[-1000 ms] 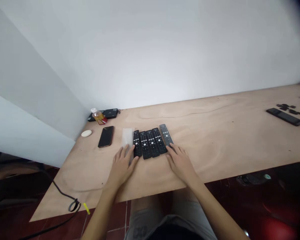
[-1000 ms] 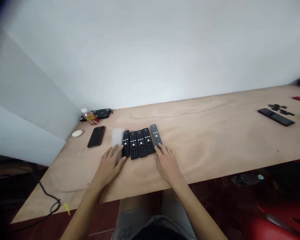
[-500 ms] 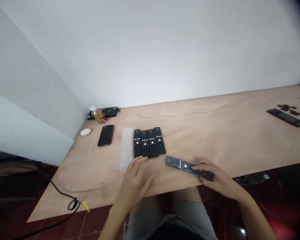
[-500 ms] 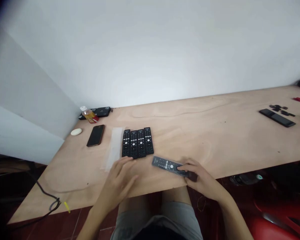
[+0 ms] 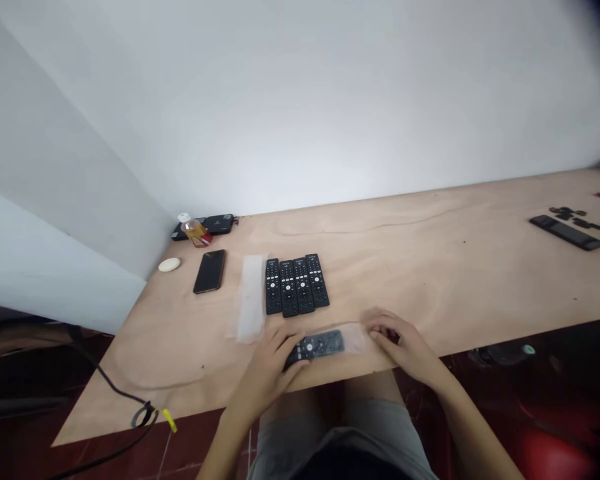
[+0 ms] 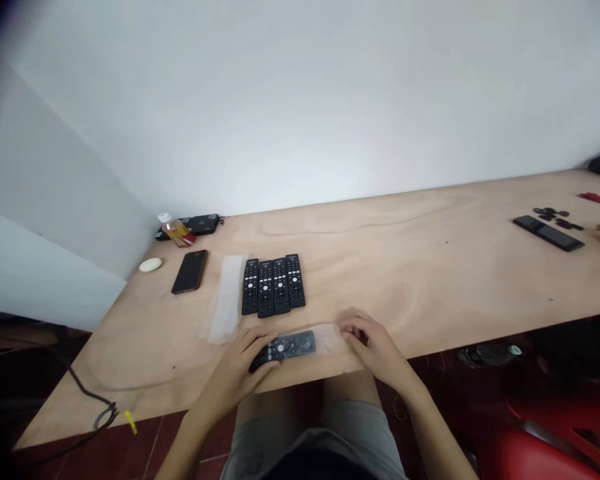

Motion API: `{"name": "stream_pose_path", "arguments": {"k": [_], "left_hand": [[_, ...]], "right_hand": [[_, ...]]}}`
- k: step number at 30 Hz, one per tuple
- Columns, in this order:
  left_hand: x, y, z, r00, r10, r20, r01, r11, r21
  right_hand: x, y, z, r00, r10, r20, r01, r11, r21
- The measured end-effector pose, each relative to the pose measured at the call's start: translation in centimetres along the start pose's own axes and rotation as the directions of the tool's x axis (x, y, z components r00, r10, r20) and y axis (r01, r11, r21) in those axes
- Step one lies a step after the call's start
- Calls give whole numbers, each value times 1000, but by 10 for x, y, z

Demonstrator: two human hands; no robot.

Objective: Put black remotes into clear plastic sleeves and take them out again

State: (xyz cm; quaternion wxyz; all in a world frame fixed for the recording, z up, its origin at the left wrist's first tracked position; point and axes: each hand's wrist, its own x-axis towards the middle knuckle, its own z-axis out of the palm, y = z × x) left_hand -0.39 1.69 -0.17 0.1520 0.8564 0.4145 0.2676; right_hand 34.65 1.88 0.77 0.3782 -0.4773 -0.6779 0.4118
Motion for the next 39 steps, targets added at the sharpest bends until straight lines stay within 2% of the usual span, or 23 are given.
{"name": "stream_pose_path", "arguments": {"k": [2,5,9,15,18,21,24,27,29,33,39], "left_hand": [[-6,-6,0,999,-3,-48,4,1000,8],[-11,-11,1,998,12,-68,-11,1000,17],[-14,-13,1,998,4,-66,-2,1000,26],[-15,-14,2,995,2,-97,0,1000,24],[-13,-13,1,995,1,-96,0,1000,15],[-11,-11,0,994,8,-107,-6,1000,13],[-12,-9,-3,993,12,-119,-11,1000,8],[-14,-7,-5,991,29,-131,-27,999,17],[-15,-6,-5,989,47,-138,-43,999,31],[-16,-6,-4,990,61,-124,-55,997,51],[-15,-7,-2,992,55,-109,-48,997,67]], "right_hand": [[1,-1,5,1000,-19,-20,19,1000,5],[5,-5,24,999,-41,-13,41,999,10],[11,-5,45,997,18,-69,-14,998,60],[12,6,46,967,12,-255,-16,1000,-16],[13,3,46,974,4,-225,-11,1000,-30],[12,-8,45,971,73,-230,-38,988,153],[8,-20,44,980,179,-82,-119,872,475],[8,-20,47,972,228,54,-211,750,627],[10,-17,51,965,258,42,-227,748,624],[19,-13,62,963,269,29,-243,812,531],[23,-18,67,965,257,53,-244,809,535]]}}
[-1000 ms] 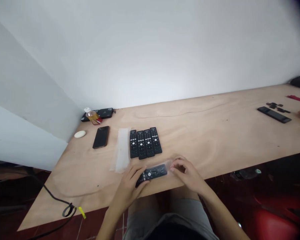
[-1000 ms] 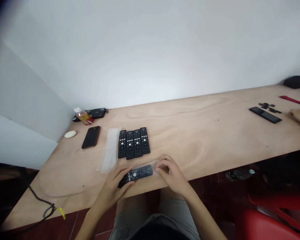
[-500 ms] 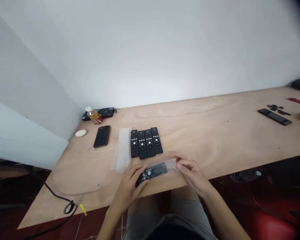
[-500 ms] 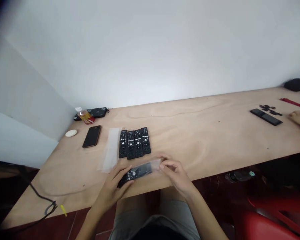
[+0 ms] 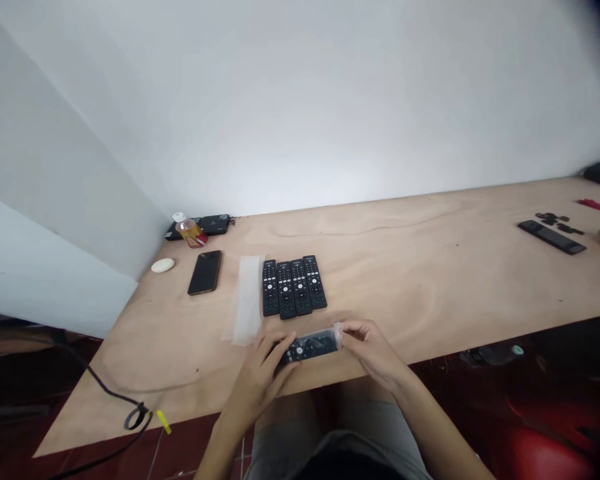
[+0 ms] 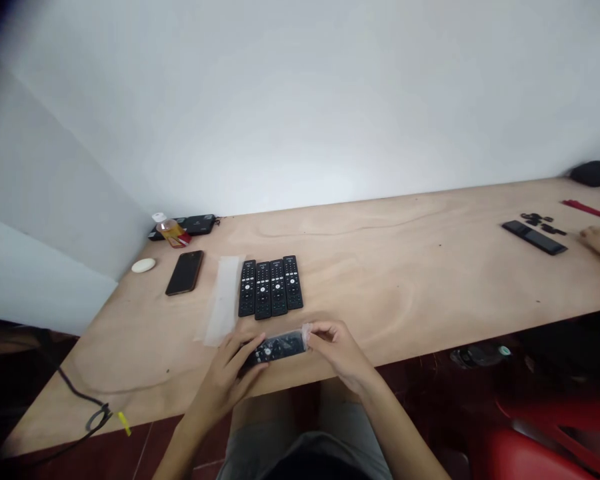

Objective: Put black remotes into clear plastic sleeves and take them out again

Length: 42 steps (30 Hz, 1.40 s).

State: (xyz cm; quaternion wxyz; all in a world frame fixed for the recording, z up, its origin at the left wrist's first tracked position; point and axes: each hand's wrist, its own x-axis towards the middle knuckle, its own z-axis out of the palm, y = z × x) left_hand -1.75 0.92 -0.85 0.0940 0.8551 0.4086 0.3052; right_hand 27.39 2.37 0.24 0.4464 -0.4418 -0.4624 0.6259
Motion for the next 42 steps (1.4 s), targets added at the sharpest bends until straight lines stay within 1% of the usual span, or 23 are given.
{"name": "stream_pose_path", "arguments": {"k": [2,5,7,9,10,12,14,15,16,18,20,21,22,23,26,27,30,33,36,37,39,41,42], "left_hand": [[0,0,1,1000,6,2,-6,1000,7],[-1,-1,2,1000,10,-6,-10,1000,12],[-1,-1,4,1000,3,-3,-3,1000,5],[-1,-2,5,1000,-14,18,15,1000,-16],[0,-3,6,999,-28,36,29,999,-32],[1,-3,6,995,-62,73,67,996,-66],[3,-2,5,991,-97,97,105,991,-85],[4,-1,4,988,-111,107,120,989,-89],[5,0,3,986,-121,115,132,987,-91],[8,3,1,984,-126,128,139,986,-98],[10,5,-1,984,-117,134,132,985,-111],[12,6,-2,985,-111,132,127,985,-118],[12,7,-3,986,-107,128,123,985,-124],[13,7,-3,987,-102,126,118,985,-129],[13,9,-5,985,-98,143,117,985,-127],[13,10,-6,983,-99,155,119,985,-125],[13,12,-8,978,-99,182,123,984,-125],[14,13,-10,974,-93,209,121,985,-125],[14,13,-10,973,-90,212,114,988,-105],[14,13,-9,974,-93,206,114,989,-93],[13,13,-5,976,-100,193,113,992,-59],[13,12,0,978,-113,176,117,993,-13],[13,12,2,979,-125,160,125,992,11]], "right_hand": [[0,-2,1,1000,-3,21,3,1000,-5],[2,-7,3,998,-19,58,23,997,-74],[3,-12,4,997,-56,53,62,990,-129],[1,-14,-2,996,-78,29,82,984,-160],[-1,-15,-9,997,-75,12,76,983,-168],[-8,-13,-30,998,-43,-52,34,985,-172],[-17,-9,-62,984,-17,-179,-11,988,-154],[-22,-6,-79,965,5,-261,-41,990,-132],[-25,-4,-96,937,1,-349,-36,995,-93],[-29,0,-124,868,-38,-495,38,999,-9],[-25,2,-137,779,-106,-618,144,989,13],[-21,3,-137,750,-138,-647,177,984,-5],[-15,3,-134,739,-169,-653,189,981,-39],[-7,3,-126,749,-198,-633,179,979,-94],[24,2,-93,830,-266,-490,111,940,-322],[35,1,-82,848,-275,-453,110,928,-357],[64,-4,-54,882,-313,-353,140,887,-439],[76,-12,-37,903,-342,-261,168,838,-519],[65,-16,-29,896,-389,-215,197,781,-592],[57,-15,-27,897,-407,-175,217,748,-627],[38,-11,-24,908,-416,-52,264,665,-699],[19,-4,-24,921,-386,57,294,593,-750],[11,-2,-25,927,-366,80,295,580,-759]]}}
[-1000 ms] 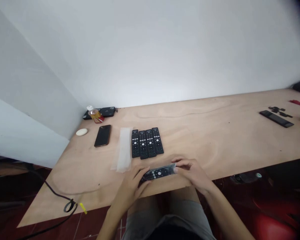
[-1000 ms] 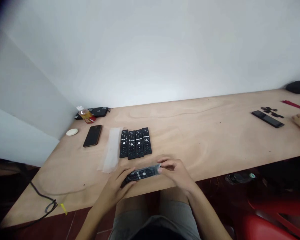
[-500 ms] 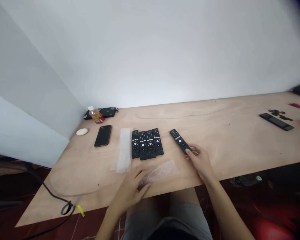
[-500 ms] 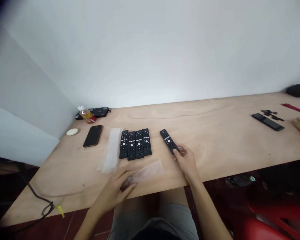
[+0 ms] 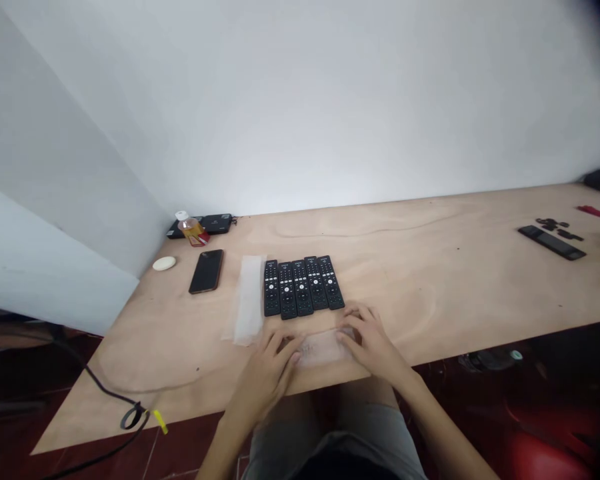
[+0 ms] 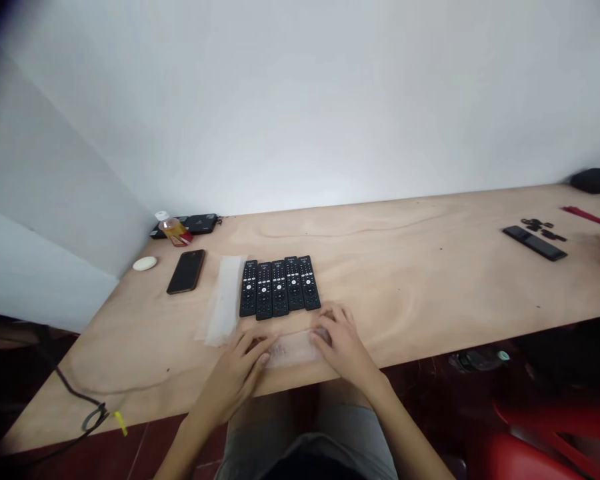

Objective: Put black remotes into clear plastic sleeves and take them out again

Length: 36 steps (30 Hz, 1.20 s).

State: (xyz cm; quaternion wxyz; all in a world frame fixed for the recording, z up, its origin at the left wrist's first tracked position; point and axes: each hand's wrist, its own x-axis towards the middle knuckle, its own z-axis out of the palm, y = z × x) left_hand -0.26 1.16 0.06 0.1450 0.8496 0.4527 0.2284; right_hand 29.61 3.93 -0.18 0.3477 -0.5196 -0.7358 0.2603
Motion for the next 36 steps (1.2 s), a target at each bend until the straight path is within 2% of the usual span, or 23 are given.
{"name": "stream_pose_path", "arguments": {"k": [2,4,7,9,12,14,16,17,19,21,23,24,27,29,31,33,36], "left_hand": [[1,-1,3,998,-38,-41,39,999,21],[2,-2,4,993,-89,-72,88,996,-26],[0,-5,-2,979,-197,-54,180,957,-227],[-3,-7,-6,952,-302,-50,257,878,-404],[-5,-3,-7,873,-479,-89,287,653,-700],[-3,5,-1,809,-579,-103,204,441,-874],[3,17,9,770,-633,-77,98,237,-967],[6,23,13,760,-647,-57,67,165,-984],[13,33,19,738,-674,-38,44,105,-993],[20,35,14,700,-712,-59,43,125,-991],[26,25,-1,668,-736,-110,37,181,-983],[29,16,-12,665,-735,-135,44,219,-975],[38,-22,-42,682,-682,-262,96,439,-893],[45,-52,-54,684,-642,-347,186,613,-768],[52,-78,-55,697,-596,-399,346,767,-541],[56,-98,-50,702,-580,-413,411,804,-430],[58,-112,-44,715,-556,-424,446,830,-336]], "right_hand": [[-11,1,-5,1000,9,28,-10,1000,22],[-17,3,-14,997,52,56,-58,992,113],[-21,8,-33,974,166,154,-203,941,272],[-24,13,-45,951,232,204,-291,895,338],[-28,17,-50,934,296,199,-354,838,415],[-28,12,-43,927,342,153,-373,795,479],[-26,3,-27,923,372,100,-364,754,548],[-24,-3,-18,923,374,87,-353,736,577],[-23,-16,1,931,352,100,-334,707,624],[-25,-25,15,941,309,140,-321,682,657],[-27,-30,24,949,274,153,-304,682,665],[-29,-30,27,952,266,149,-296,689,662],[-31,-29,31,956,253,146,-288,729,621],[-31,-29,33,958,239,155,-285,770,570],[-31,-29,34,962,223,158,-273,815,511],[-32,-31,34,965,208,159,-260,844,469],[-33,-34,33,967,192,167,-247,863,441]]}}
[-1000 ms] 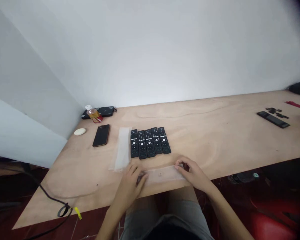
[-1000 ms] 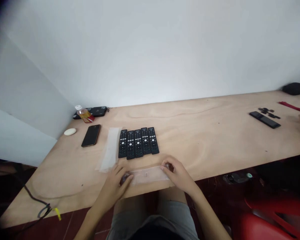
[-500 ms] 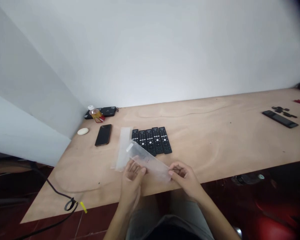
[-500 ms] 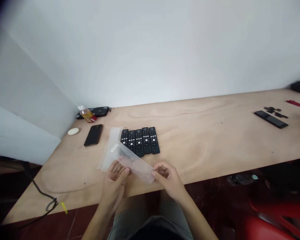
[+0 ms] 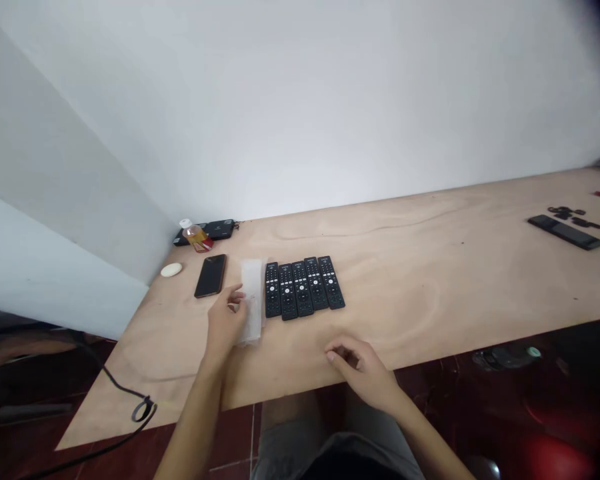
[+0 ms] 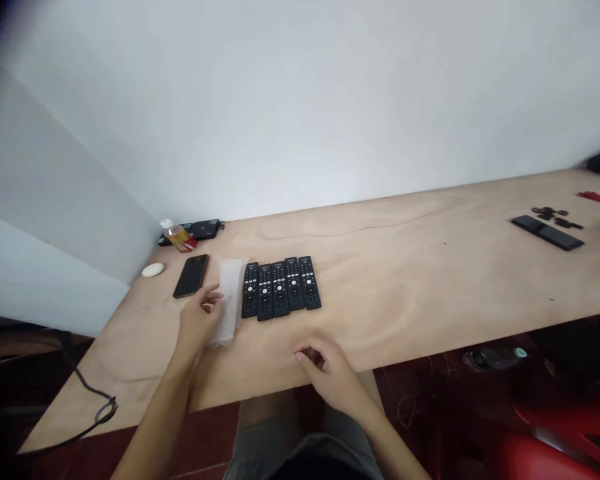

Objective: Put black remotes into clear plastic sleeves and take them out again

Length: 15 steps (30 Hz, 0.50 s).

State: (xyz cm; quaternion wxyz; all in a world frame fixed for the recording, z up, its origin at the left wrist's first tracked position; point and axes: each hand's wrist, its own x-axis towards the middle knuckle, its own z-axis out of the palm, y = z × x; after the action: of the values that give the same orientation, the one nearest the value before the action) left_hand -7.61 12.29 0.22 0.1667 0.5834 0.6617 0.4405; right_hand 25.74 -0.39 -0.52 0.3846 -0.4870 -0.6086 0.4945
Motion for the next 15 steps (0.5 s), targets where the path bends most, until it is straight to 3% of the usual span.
{"name": "stream_pose_path", "arguments": {"k": [6,9,12,15], "left_hand": [[2,5,-9,994,107,-6,-106,989,107],[-8,11,-15,976,219,-14,-215,967,137],[-29,12,-18,930,363,-59,-346,918,195],[-50,10,-18,900,428,-79,-406,891,204]], "right_hand": [[-1,-1,-1,1000,-10,13,10,998,-57],[-1,-2,0,999,-38,0,38,996,-80],[4,-10,10,992,-127,-16,123,981,-147],[22,-22,31,958,-284,52,285,901,-327]]}}
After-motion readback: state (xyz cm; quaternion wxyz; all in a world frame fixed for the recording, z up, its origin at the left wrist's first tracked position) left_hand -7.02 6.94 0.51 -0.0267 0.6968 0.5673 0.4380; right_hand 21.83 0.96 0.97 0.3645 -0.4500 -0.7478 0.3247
